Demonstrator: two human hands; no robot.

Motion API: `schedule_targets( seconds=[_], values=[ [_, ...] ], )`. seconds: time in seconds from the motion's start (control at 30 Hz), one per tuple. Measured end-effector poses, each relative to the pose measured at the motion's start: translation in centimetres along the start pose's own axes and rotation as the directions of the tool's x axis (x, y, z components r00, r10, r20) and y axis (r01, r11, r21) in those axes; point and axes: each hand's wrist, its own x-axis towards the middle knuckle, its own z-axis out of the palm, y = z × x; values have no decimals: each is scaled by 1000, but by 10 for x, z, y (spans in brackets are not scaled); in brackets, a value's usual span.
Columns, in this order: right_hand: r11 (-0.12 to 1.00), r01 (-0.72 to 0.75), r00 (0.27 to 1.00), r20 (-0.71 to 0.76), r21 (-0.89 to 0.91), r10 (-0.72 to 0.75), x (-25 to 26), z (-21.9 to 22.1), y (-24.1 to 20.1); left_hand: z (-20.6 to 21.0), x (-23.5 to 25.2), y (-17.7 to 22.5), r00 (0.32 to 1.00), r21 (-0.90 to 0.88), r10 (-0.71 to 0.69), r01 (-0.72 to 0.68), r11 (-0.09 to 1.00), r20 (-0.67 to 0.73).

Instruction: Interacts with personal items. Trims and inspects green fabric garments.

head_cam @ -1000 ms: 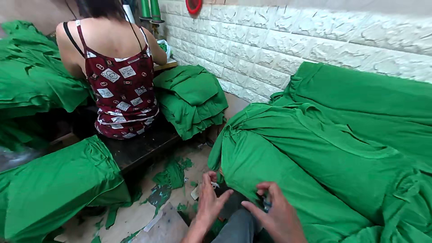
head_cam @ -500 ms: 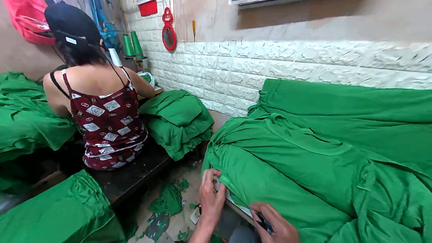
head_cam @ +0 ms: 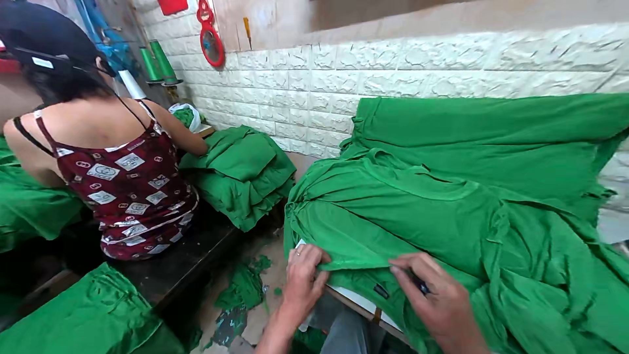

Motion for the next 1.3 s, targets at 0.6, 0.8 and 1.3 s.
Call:
schedule_targets(
  seconds=[0.6, 0.8, 1.3],
  values=[
    [932, 126, 992, -50, 340, -116, -20, 57, -43, 31, -24, 4, 958, -354, -198, 115, 928, -208],
    [878, 85, 980, 121, 472, -160, -33, 42, -42, 36, -21, 6, 945, -498, -275, 153, 854, -180],
    [892, -206, 971, -26, 402, 236, -2, 47, -32, 43, -20, 5, 962, -354, -222, 154, 922, -160]
  ],
)
